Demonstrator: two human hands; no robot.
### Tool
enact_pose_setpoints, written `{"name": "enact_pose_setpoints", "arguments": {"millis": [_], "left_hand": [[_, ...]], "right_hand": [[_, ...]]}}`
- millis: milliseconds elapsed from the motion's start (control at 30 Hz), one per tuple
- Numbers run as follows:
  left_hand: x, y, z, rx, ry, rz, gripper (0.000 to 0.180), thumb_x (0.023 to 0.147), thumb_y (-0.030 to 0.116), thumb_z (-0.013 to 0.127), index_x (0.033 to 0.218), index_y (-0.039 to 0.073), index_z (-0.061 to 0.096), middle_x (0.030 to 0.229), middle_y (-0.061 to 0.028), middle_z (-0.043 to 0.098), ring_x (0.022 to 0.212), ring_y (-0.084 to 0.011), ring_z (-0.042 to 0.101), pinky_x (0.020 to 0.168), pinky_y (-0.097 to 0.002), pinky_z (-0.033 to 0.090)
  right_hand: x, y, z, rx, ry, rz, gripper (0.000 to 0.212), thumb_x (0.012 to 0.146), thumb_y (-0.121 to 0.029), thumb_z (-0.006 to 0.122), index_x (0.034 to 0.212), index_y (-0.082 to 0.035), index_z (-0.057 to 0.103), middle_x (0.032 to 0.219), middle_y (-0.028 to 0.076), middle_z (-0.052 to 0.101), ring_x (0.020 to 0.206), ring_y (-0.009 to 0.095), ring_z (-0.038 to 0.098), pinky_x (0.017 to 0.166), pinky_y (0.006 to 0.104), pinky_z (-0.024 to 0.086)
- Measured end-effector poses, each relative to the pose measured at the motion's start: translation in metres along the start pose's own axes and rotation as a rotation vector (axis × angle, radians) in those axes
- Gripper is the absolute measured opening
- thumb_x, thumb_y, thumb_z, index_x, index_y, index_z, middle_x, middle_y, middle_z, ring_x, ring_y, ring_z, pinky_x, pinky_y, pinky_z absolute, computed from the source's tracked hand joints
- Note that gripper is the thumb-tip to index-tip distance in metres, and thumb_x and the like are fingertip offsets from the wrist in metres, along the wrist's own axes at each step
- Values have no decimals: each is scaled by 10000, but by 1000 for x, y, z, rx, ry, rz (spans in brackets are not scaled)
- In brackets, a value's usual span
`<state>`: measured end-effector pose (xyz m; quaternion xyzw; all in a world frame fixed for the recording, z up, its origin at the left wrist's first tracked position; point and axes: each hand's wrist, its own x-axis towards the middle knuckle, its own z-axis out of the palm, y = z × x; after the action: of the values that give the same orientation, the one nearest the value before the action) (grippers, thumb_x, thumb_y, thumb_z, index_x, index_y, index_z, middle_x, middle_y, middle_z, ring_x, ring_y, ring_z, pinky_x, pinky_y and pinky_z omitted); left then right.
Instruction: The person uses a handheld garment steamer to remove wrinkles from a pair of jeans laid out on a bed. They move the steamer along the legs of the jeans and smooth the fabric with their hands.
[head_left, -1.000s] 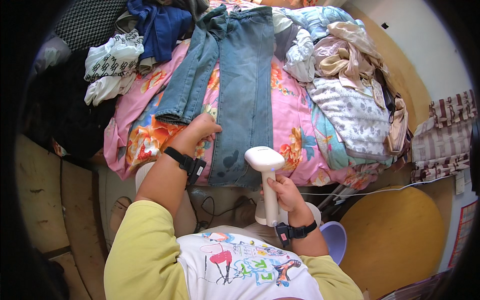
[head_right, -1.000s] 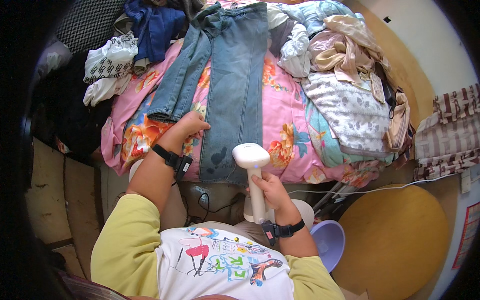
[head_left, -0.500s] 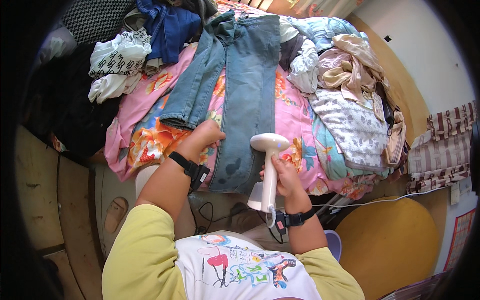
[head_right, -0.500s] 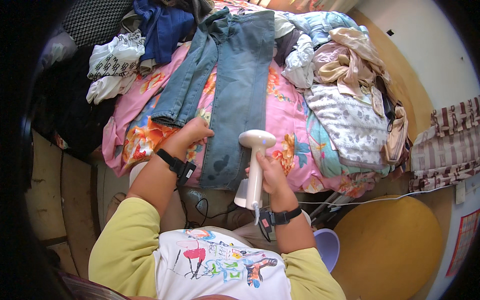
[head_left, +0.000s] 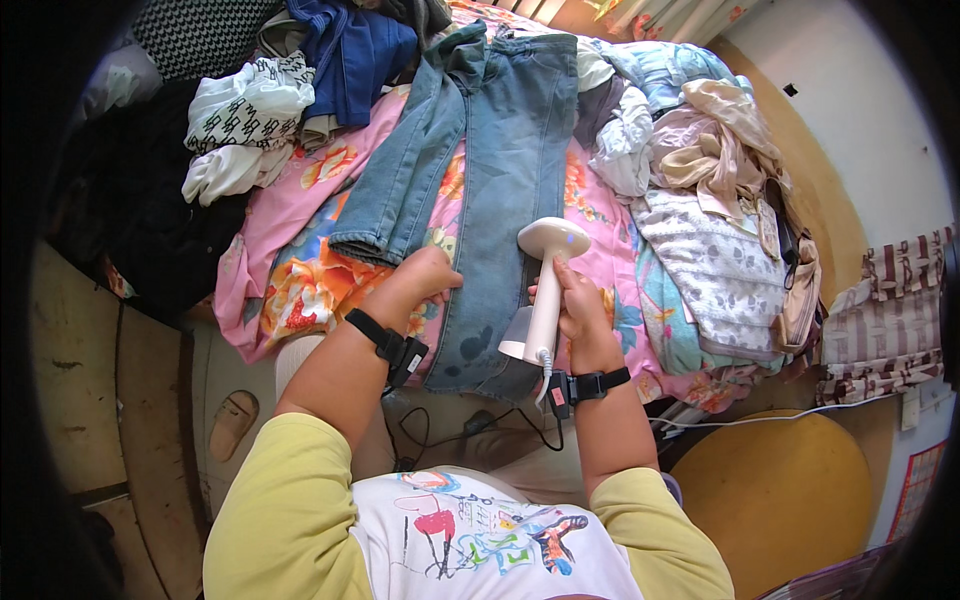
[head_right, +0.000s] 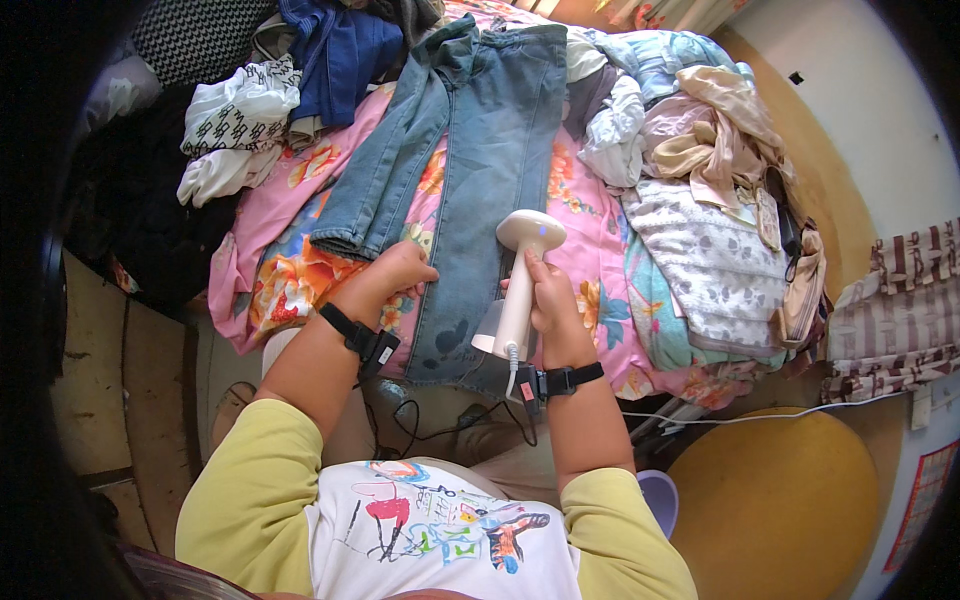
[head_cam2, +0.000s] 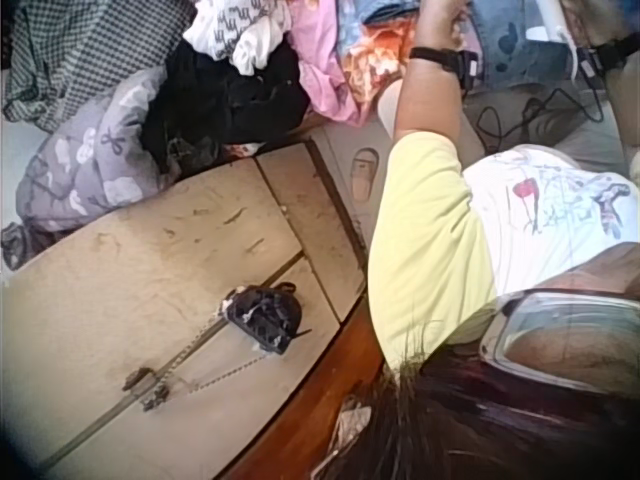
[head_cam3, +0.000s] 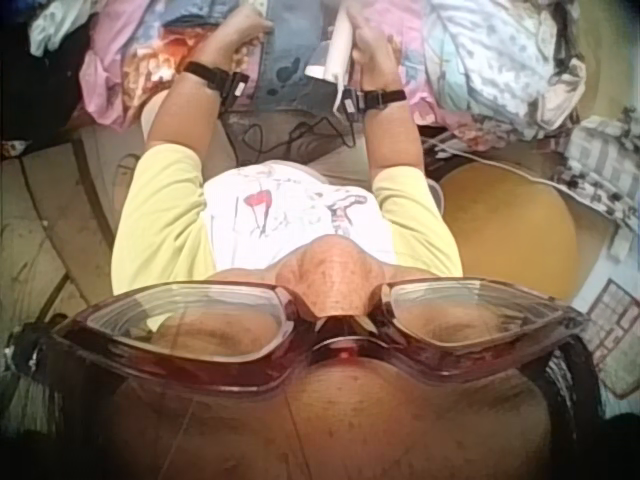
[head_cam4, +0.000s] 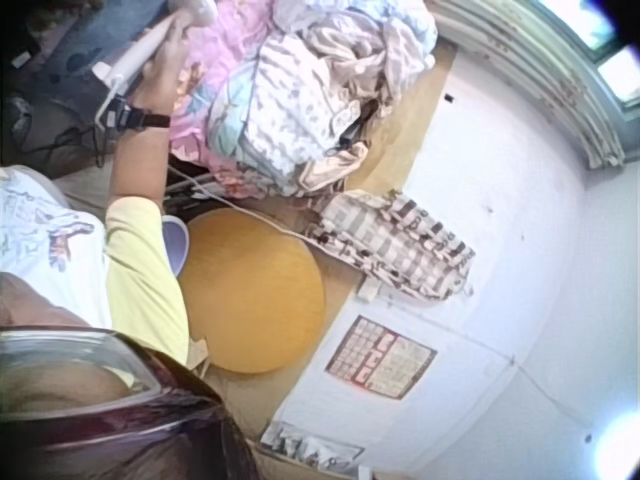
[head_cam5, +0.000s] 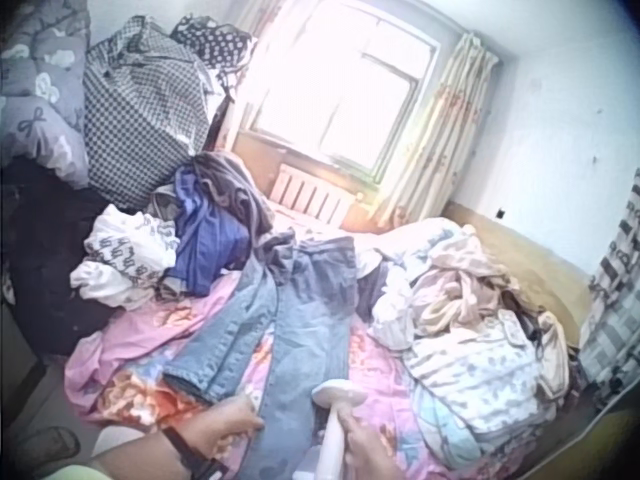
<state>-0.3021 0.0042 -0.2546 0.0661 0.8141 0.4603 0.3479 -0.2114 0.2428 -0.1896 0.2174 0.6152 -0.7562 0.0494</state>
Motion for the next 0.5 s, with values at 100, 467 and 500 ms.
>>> {"name": "enact_pose_setpoints", "arguments": {"millis": [100,467,500], "left_hand": [[0,1,0,11,-5,-9,227,800,166,663,688,-21,598,610,-106,631,473,-189,622,366,-345,455],[-7,7,-2,-15,-17,-12,230,820,168,648,714,-29,597,616,-117,628,459,-189,601,358,-319,416],[-7,9,-2,-39,-24,-6,216,838,147,661,727,-17,574,606,-112,611,438,-181,582,332,-302,378]], "right_hand": [[-1,7,-2,60,4,-10,476,951,-373,583,1104,67,487,813,161,629,691,261,655,616,380,569],[-50,43,13,315,-24,92,428,945,-298,603,1161,38,449,858,164,621,772,295,666,701,431,570],[-50,44,17,359,-55,89,396,946,-265,602,1168,24,447,894,152,604,805,313,668,721,449,571]]}}
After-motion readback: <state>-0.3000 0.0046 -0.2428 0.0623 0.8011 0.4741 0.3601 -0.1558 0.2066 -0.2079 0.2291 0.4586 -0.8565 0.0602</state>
